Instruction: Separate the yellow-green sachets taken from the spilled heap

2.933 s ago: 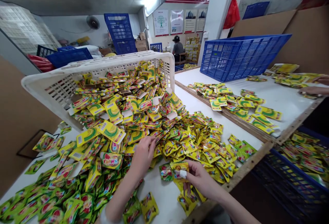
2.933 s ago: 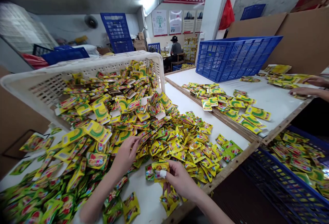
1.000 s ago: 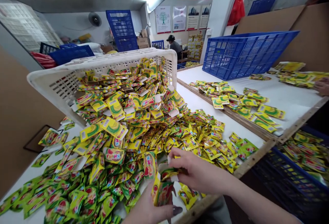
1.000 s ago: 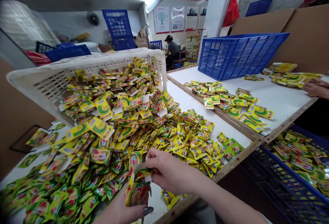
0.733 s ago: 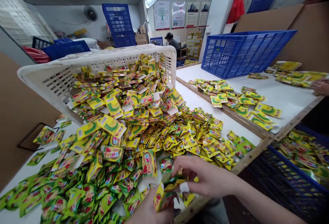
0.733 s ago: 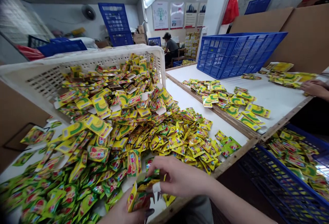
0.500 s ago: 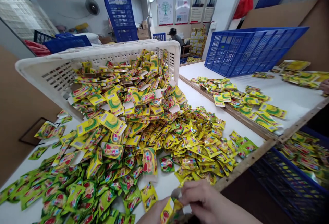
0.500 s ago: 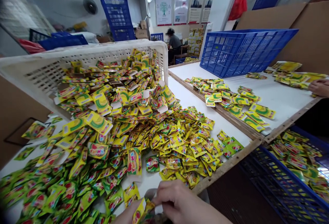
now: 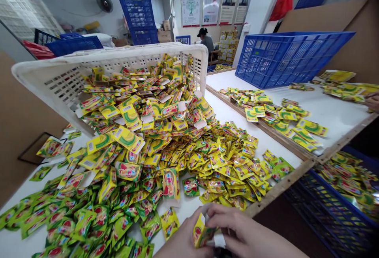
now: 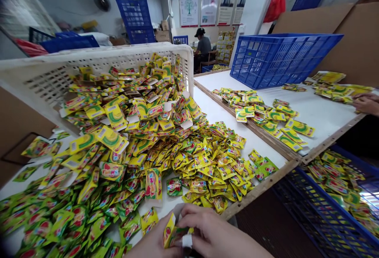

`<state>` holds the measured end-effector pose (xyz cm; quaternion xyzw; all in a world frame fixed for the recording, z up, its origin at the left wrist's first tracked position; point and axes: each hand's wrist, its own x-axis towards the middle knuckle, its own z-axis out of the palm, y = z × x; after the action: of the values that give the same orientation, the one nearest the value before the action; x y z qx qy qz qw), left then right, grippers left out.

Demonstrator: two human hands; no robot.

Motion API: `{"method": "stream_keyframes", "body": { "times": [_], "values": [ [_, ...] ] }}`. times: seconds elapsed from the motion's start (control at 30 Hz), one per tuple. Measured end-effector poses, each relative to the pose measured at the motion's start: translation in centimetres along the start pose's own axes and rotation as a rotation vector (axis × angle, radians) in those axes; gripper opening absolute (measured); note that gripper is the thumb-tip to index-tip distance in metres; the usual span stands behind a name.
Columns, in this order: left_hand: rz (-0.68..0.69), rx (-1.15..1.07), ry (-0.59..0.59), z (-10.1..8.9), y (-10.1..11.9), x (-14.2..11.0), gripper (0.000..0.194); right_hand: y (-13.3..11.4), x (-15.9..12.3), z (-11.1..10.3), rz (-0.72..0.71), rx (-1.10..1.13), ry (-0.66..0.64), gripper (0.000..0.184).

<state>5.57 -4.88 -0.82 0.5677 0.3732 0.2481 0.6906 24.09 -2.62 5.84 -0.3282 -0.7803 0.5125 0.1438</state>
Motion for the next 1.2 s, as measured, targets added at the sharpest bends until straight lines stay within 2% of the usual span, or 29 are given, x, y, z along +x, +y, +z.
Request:
{"method": "stream_keyframes", "body": {
  "times": [0.13,0.23,0.3,0.33,0.37,0.43,0.47,0.5,0.53,0.57,0.6,0.63,0.67,0.7,0.73,0.77,0.8,0.83,0.9,1.0,1.03,1.1,1.17,1.2],
  "values": [
    [0.074,-0.111,0.034,0.9,0.3,0.6,0.060,-0.1,0.4,0.6,0.034,-0.055,0.063,0.040],
    [0.079,-0.243,0.007,1.2,0.0,0.2,0.080,1.4,0.2,0.6,0.031,-0.053,0.150,0.033],
    [0.060,-0.147,0.112,0.6,0.1,-0.8,0.088,2.6,0.0,-2.0,-0.032,-0.082,0.313,0.025],
    [0.048,-0.026,0.213,0.0,0.2,-1.5,0.079,3.2,0.0,-4.0,-0.063,-0.129,0.445,0.021],
    [0.035,0.123,0.322,-0.7,0.2,-2.3,0.061,3.7,-0.1,-6.5,-0.069,-0.220,0.586,0.018],
    [-0.002,0.425,0.521,-2.4,-0.3,-3.8,0.028,4.3,0.1,-11.1,-0.005,-0.459,0.882,0.021],
    [-0.022,0.561,0.584,-3.3,-1.0,-4.4,0.024,4.5,0.4,-12.7,0.038,-0.613,0.983,0.026],
    [-0.048,0.696,0.636,-4.0,-1.8,-4.8,0.026,4.6,0.9,-13.4,0.040,-0.739,1.037,0.030],
    [-0.076,0.825,0.671,-4.6,-2.8,-5.1,0.029,4.6,1.5,-13.1,0.007,-0.825,1.016,0.034],
    [-0.119,0.936,0.689,-4.9,-3.8,-5.3,0.039,4.7,2.4,-11.9,-0.057,-0.868,0.932,0.034],
    [-0.160,1.017,0.709,-5.2,-4.7,-5.4,0.048,4.9,3.4,-9.8,-0.144,-0.878,0.807,0.030],
    [-0.199,1.064,0.707,-5.2,-5.3,-5.4,0.053,5.3,4.4,-7.2,-0.192,-0.878,0.588,0.028],
    [-0.230,1.079,0.699,-5.2,-5.6,-5.3,0.050,5.8,5.4,-4.4,-0.219,-0.878,0.429,0.030],
    [-0.243,1.061,0.686,-5.1,-5.6,-5.2,0.040,6.4,6.3,-1.7,-0.200,-0.878,0.290,0.040],
    [-0.235,1.014,0.667,-5.0,-5.4,-5.1,0.029,7.1,7.0,0.5,-0.185,-0.875,0.228,0.046],
    [-0.209,0.941,0.651,-5.0,-4.9,-5.0,0.020,7.7,7.6,2.1,-0.171,-0.870,0.194,0.043],
    [-0.180,0.843,0.642,-5.0,-4.3,-4.9,0.018,8.2,7.9,3.1,-0.157,-0.863,0.184,0.041],
    [-0.159,0.716,0.637,-5.0,-3.7,-4.8,0.023,8.4,8.0,3.3,-0.149,-0.861,0.195,0.036],
    [-0.138,0.401,0.613,-5.1,-2.8,-4.5,0.032,8.1,7.6,2.1,-0.113,-0.805,0.265,0.032],
    [-0.121,-0.036,0.592,-4.8,-2.4,-3.7,0.044,5.7,6.0,-1.0,-0.049,-0.455,0.384,0.031],
    [-0.105,-0.131,0.590,-4.5,-2.5,-3.3,0.052,4.7,5.4,-1.8,-0.041,-0.287,0.358,0.029],
    [-0.101,-0.220,0.606,-3.8,-2.6,-2.5,0.065,3.0,4.4,-2.5,-0.025,-0.037,0.194,0.028],
    [-0.118,-0.142,0.664,-3.0,-2.4,-1.6,0.061,2.0,3.8,-2.1,0.009,0.009,0.043,0.024],
    [-0.116,-0.060,0.708,-2.7,-2.2,-1.2,0.055,1.9,3.7,-1.7,0.029,-0.027,0.026,0.021]
  ]
}}
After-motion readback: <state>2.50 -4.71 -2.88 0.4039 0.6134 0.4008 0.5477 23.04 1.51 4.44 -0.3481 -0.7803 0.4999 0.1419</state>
